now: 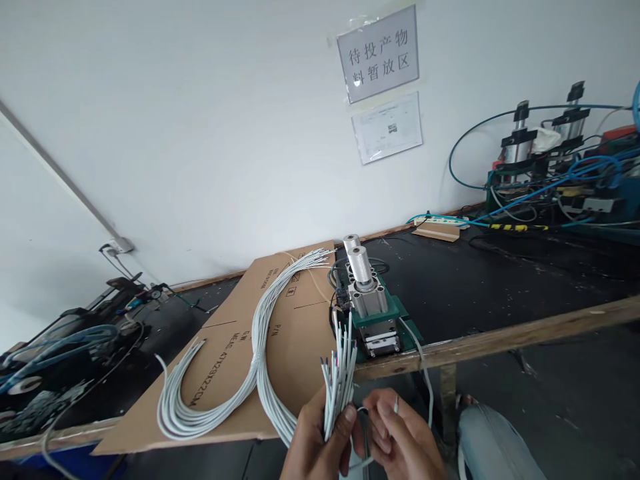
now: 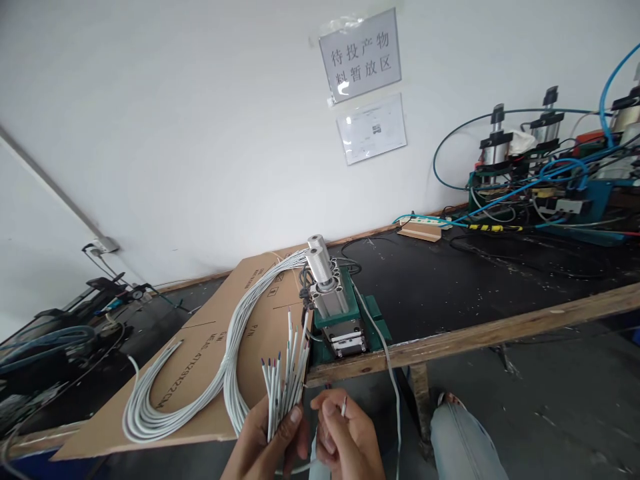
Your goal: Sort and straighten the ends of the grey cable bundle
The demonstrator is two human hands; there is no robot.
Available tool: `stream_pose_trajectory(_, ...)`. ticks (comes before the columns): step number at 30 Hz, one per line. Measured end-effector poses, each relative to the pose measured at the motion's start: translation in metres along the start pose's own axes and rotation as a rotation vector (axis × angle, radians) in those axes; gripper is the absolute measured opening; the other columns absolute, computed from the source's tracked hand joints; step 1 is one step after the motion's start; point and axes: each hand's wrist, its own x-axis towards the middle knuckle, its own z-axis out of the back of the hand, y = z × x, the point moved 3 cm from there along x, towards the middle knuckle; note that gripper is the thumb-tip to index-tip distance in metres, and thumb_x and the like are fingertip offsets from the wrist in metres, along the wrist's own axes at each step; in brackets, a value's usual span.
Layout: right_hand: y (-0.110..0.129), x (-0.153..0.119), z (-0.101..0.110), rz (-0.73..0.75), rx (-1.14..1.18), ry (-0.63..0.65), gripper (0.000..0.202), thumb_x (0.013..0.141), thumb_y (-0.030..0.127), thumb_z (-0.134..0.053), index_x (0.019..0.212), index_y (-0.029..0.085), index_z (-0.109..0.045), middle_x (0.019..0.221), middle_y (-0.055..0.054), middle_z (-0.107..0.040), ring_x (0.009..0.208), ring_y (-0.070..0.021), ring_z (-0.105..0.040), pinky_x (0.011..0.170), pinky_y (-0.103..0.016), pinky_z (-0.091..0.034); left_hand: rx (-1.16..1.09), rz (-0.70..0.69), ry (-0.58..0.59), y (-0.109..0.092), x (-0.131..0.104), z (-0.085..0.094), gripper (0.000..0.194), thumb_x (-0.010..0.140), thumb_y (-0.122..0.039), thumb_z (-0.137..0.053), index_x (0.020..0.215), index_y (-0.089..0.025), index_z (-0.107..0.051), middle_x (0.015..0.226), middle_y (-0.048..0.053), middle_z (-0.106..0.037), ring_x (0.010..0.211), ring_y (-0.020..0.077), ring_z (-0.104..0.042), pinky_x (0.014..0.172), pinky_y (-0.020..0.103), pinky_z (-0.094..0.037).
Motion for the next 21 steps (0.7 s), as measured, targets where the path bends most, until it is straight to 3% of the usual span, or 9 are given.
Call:
stream_pose_trajectory(3,0.003,0.002,-0.014,0.075,-0.035,0.026,0.063,0.063,0.062,-0.091,0.092,0.012,-0.067,0.051,0.009,-0.042,0.046,-0.0064,-0.048,0.047,-0.017,-0.034,-0.064,0.006,0.007,0.003,0.001,0.0,0.056,0.086,-0.065,-0.069,0.067,-0.014,-0.059,0.06,0.002,-0.057,0.05,0.009,-0.047,0.05,0.021,-0.039)
stream_pose_trajectory(7,0.004,0.002,-0.023,0.082,-0.047,0.051,0.058,0.065,0.062,-0.09,0.086,0.014,-0.064,0.052,0.007,-0.049,0.042,-0.008,-0.049,0.041,-0.021,-0.042,-0.087,0.01,0.058,0.011,0.001,0.004,0.053,0.088,-0.062,-0.069,0.07,-0.012,-0.062,0.061,0.004,-0.06,0.05,0.009,-0.05,0.05,0.02,-0.041)
stream_pose_trajectory(12,0.001,0.005,-0.017,0.038,-0.015,0.142,0.05,0.073,0.056,-0.087,0.083,0.015,-0.06,0.051,0.007,-0.051,0.04,-0.0081,-0.046,0.038,-0.025,-0.049,-0.112,0.028,0.16,0.021,0.004,0.009,0.051,0.093,-0.059,-0.065,0.102,-0.009,-0.067,0.071,0.008,-0.07,0.055,0.0136,-0.06,0.055,0.024,-0.047)
stream_pose_trajectory(17,-0.006,0.01,-0.011,0.021,0.023,0.251,0.045,0.082,0.055,-0.08,0.087,0.016,-0.059,0.049,0.007,-0.052,0.039,-0.008,-0.048,0.044,-0.026,-0.05,-0.157,0.015,0.255,0.015,0.005,0.009,0.053,0.093,-0.062,-0.063,0.079,-0.01,-0.07,0.064,0.008,-0.07,0.055,0.0129,-0.063,0.057,0.022,-0.042)
stream_pose_trajectory(21,-0.01,0.01,-0.009,0.012,0.045,0.299,0.043,0.085,0.054,-0.078,0.089,0.016,-0.059,0.046,0.008,-0.051,0.038,-0.008,-0.048,0.045,-0.026,-0.048,-0.134,0.061,0.252,0.006,0.004,0.01,0.055,0.092,-0.062,-0.064,0.075,-0.01,-0.074,0.066,0.01,-0.071,0.059,0.0141,-0.064,0.061,0.023,-0.043)
